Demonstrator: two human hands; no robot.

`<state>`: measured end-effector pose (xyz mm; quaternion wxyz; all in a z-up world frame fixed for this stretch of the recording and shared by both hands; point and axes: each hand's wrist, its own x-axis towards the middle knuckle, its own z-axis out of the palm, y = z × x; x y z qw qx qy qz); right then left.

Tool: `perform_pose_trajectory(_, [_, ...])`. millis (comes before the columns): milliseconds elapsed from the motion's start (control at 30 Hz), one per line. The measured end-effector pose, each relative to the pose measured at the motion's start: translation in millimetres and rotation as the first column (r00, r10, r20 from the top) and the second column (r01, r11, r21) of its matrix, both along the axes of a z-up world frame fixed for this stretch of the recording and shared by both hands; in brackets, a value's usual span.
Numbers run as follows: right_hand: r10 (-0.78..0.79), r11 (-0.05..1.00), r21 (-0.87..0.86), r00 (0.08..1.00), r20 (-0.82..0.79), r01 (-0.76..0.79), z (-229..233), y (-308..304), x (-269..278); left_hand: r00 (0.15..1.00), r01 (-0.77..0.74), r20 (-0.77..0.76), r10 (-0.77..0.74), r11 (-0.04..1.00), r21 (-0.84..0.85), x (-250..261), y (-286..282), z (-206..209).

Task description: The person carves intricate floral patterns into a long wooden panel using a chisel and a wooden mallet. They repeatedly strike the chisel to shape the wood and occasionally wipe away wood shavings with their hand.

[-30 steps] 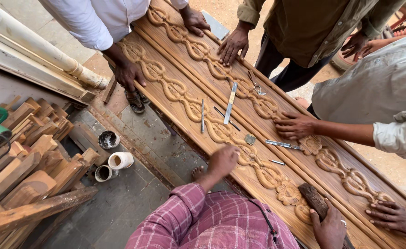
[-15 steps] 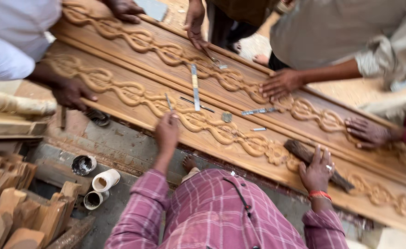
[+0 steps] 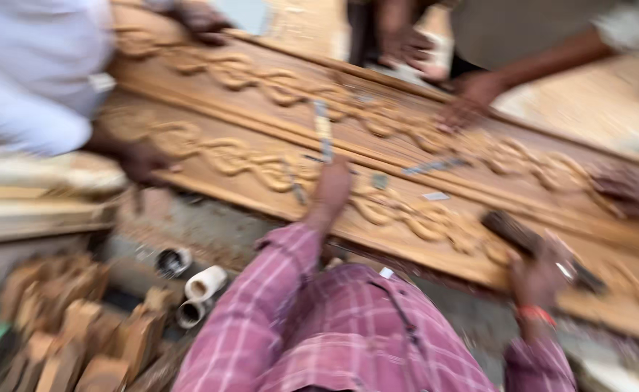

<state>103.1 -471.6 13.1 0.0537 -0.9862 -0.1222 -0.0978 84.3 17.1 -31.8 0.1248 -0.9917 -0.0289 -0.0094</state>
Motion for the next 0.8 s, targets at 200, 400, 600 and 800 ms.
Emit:
perform_pose_trajectory(200, [-0.048,0.994,-0.097,0.999,-0.013,0.046,4.6,0.6,-9.6,0.932,0.328,-0.142,-0.334,0.942,-0.062,17.2,14.1,29.0])
perform_pose_trajectory(400, [-0.06,0.969,-0.245,0.991,-0.121,0.029,16.2,-1.7,20.4,0.92,0.385,-0.088,-0.381,0.922,0.03,30.9,12.1,42.2])
perform_pose_trajectory(600, [-0.06,0.884,-0.454,0.933,-0.354,-0.115,22.2,-26.9,50.7,0.991,-0.006,0.09,0.099,0.706,-0.709,29.1,-30.3,47.0])
perform_pose_trajectory(800, [0.019,0.958,-0.27,0.965,-0.262,-0.092,25.4,-31.5,38.8,0.944,-0.054,0.116,0.308,0.493,-0.868,5.3,-8.8,36.6])
